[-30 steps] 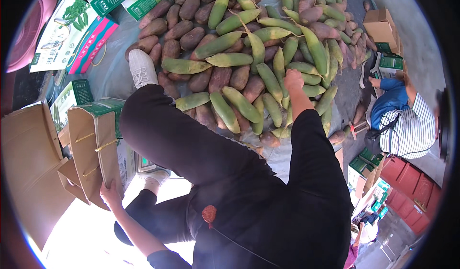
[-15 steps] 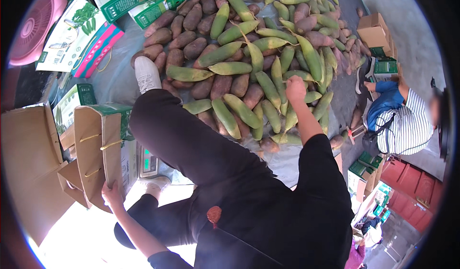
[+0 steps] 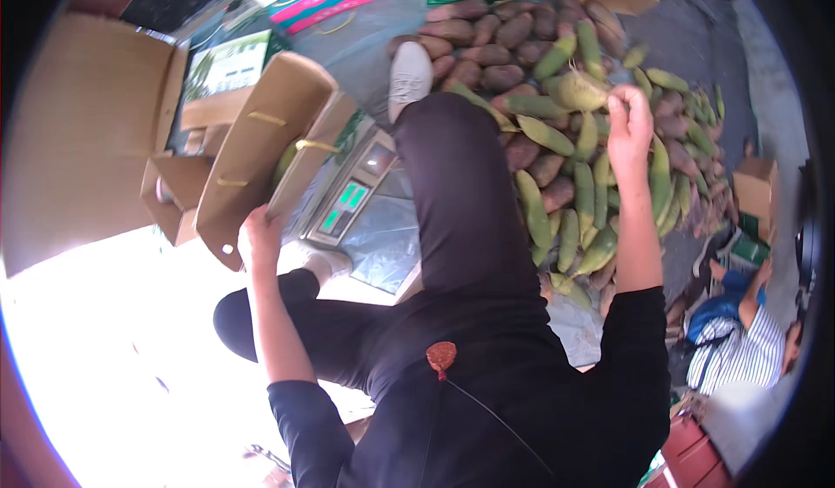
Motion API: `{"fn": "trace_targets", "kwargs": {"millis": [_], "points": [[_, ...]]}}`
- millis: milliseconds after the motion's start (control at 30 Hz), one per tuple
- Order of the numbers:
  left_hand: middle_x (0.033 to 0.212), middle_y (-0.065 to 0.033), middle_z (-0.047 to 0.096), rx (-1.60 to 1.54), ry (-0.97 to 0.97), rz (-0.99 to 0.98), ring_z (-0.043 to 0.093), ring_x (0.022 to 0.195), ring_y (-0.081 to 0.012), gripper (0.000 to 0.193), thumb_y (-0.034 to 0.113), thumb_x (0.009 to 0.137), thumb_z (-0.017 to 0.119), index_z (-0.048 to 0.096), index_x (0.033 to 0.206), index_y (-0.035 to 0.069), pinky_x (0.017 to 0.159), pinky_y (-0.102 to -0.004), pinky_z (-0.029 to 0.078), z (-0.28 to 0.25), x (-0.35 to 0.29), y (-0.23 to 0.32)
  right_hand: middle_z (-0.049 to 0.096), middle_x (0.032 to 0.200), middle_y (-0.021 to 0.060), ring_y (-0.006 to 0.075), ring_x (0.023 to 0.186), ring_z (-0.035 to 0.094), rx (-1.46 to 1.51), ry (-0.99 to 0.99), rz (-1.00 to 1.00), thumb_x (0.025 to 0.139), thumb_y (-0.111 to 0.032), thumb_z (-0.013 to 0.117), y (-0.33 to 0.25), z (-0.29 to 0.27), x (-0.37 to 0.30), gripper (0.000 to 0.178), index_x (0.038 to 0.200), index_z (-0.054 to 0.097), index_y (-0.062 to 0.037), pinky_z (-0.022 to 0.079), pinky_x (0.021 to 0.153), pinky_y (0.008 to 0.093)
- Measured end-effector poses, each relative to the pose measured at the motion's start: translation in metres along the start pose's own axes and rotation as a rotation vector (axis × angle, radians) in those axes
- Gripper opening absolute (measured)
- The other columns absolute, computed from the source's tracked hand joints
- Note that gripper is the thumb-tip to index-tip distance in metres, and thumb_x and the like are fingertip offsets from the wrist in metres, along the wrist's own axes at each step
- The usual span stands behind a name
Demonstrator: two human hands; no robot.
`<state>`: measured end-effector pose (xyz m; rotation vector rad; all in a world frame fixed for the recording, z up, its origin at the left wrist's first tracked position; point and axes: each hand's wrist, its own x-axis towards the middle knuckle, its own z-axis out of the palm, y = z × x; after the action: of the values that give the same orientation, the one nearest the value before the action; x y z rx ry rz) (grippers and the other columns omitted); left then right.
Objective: Picking up produce from a pile on the floor, weighing it on a scale, and placing it into cardboard boxes.
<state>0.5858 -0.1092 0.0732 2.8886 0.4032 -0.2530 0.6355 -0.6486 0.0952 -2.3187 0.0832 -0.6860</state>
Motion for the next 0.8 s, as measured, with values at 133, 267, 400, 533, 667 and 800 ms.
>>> {"fn": "trace_targets", "kwargs": {"millis": [133,267,400,533,667,800], "points": [[0.092,-0.0169,0.064,0.037,-0.026,-0.026,0.061,0.088,-0.0336,0.029,0.019,0.073,0.064,0.064,0.100,0.007,0.076,-0.0405,0.048,-0.001,-0.005,0.001,0.056,0.088,0.0019,0.0077,0.073,0.052,0.412,-0.153,-0.152,0.092,-0.007,0.048,-0.108,0.038,0.058,0.011,0.097,0.054,-0.0001,0.045,0.067,0.0217],[0.096,-0.0134,0.064,0.032,-0.020,-0.046,0.060,0.091,-0.0323,0.028,0.023,0.075,0.064,0.065,0.101,0.011,0.078,-0.0412,0.048,0.000,-0.009,-0.002,0.059,0.094,0.0039,0.0096,0.076,0.056,0.789,-0.337,-0.115,0.093,-0.011,0.048,-0.197,0.076,0.087,0.017,0.103,0.056,-0.0001,0.047,0.070,0.0235],[0.089,-0.0110,0.063,0.065,0.027,-0.016,0.062,0.086,-0.0316,0.024,0.008,0.077,0.054,0.067,0.097,0.016,0.075,-0.0402,0.050,0.003,-0.015,-0.009,0.053,0.079,0.0009,0.0079,0.068,0.053,0.948,-0.577,-0.026,0.089,-0.008,0.052,-0.268,0.135,0.075,0.006,0.093,0.053,-0.0042,0.045,0.056,0.0227],[0.087,-0.0111,0.062,0.035,0.080,0.027,0.062,0.084,-0.0322,0.024,0.006,0.076,0.053,0.067,0.093,0.015,0.072,-0.0408,0.051,0.008,-0.015,-0.015,0.060,0.091,0.0048,0.0104,0.080,0.058,0.876,-0.713,0.016,0.089,-0.016,0.054,-0.285,0.212,0.048,0.017,0.098,0.057,-0.0011,0.051,0.063,0.0252],[0.086,-0.0108,0.062,0.061,0.054,0.045,0.062,0.083,-0.0318,0.021,0.009,0.077,0.053,0.066,0.092,0.016,0.071,-0.0410,0.051,0.009,-0.011,-0.010,0.061,0.075,0.0160,0.0303,0.063,0.060,0.712,-0.571,-0.257,0.080,-0.013,0.058,-0.283,0.273,0.018,0.016,0.083,0.060,0.0017,0.048,0.060,0.0390],[0.094,-0.0093,0.062,0.153,-0.016,0.045,0.062,0.086,-0.0299,0.021,0.016,0.083,0.050,0.062,0.100,0.017,0.071,-0.0412,0.051,0.006,-0.007,-0.008,0.060,0.073,0.0170,0.0341,0.072,0.058,0.549,-0.688,-0.381,0.070,-0.008,0.062,-0.292,0.287,0.001,0.010,0.076,0.061,-0.0009,0.045,0.066,0.0417]]}}
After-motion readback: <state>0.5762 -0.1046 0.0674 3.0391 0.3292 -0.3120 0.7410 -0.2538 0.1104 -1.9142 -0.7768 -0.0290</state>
